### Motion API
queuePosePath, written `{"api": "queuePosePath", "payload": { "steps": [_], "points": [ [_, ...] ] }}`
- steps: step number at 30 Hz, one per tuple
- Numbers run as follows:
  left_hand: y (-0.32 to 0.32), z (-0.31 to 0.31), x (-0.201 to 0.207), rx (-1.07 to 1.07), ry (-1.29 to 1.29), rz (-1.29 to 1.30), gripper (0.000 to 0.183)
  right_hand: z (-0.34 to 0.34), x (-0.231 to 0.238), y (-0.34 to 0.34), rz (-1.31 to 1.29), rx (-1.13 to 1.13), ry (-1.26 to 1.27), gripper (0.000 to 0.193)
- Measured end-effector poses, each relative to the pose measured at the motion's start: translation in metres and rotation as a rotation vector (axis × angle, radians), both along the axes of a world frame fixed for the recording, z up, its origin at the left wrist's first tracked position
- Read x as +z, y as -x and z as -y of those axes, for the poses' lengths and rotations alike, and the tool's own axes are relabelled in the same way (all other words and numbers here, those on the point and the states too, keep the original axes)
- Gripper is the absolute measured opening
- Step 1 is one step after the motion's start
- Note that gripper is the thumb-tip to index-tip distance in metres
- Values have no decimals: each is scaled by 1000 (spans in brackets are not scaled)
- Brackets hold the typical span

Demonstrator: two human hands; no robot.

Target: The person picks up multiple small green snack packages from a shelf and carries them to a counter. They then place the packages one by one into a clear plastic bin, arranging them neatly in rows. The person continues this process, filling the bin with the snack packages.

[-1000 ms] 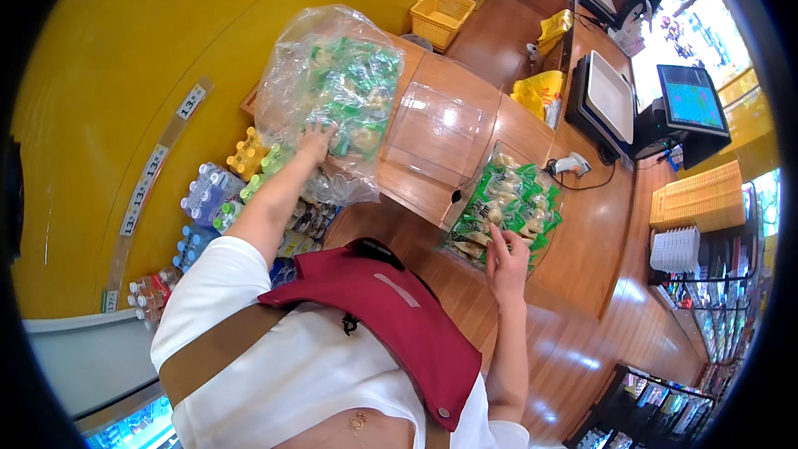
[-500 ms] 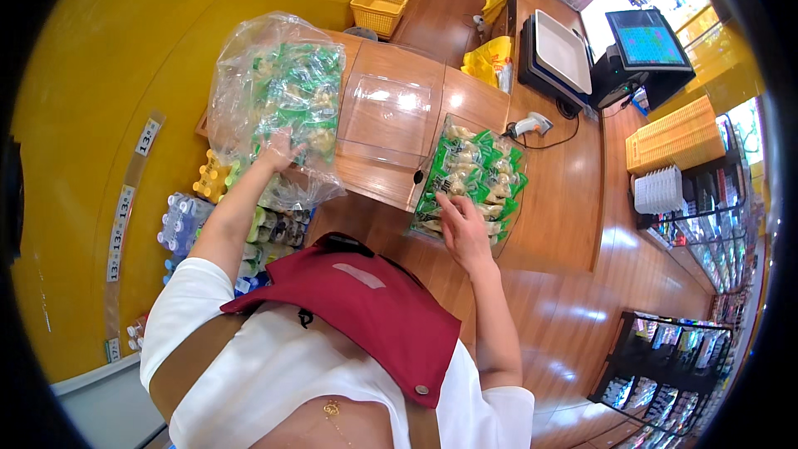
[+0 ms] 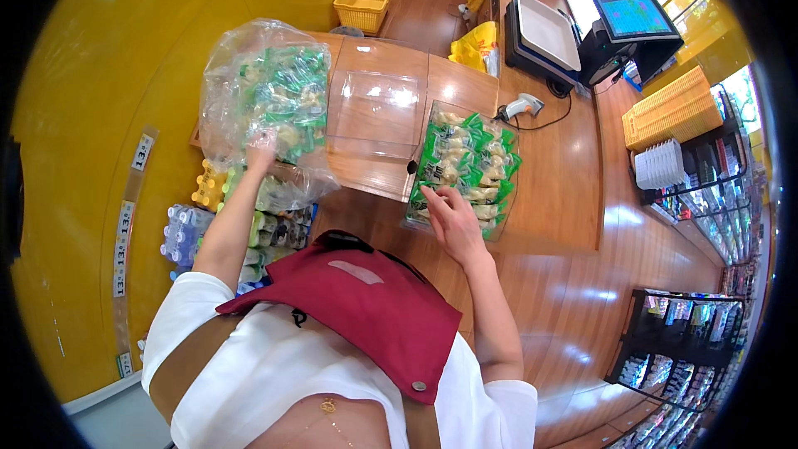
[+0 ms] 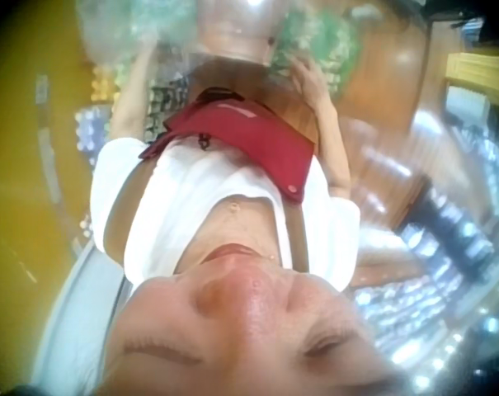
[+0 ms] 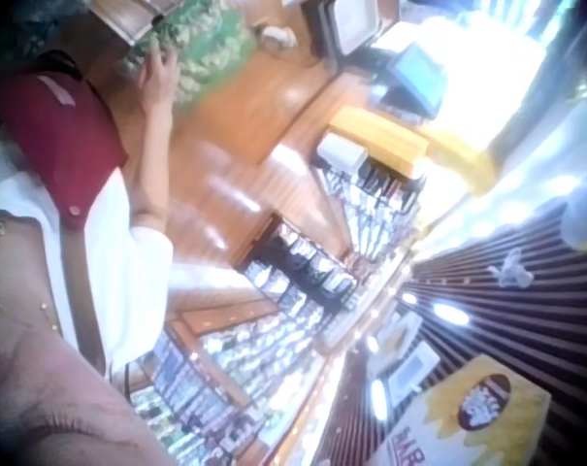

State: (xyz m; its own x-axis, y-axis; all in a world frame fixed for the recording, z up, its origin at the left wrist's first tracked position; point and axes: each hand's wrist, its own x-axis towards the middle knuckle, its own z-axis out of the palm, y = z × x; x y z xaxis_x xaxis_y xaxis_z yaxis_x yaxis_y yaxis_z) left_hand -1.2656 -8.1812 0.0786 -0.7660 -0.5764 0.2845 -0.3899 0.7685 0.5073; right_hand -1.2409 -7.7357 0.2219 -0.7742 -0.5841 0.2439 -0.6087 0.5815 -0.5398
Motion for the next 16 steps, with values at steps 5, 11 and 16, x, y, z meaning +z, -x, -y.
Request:
{"api": "queuePosePath", "payload": {
  "steps": [5,11,16],
  "points": [
    [-51,-27,67,2,-911,151,29,21,13,-4,128,3,153,42],
    [-98,-151,127,-290,-1396,271,19,76,14,-41,54,229,143,58],
    [-75,-221,140,-708,-1594,349,27,17,5,-28,240,133,58,55]
  ]
}}
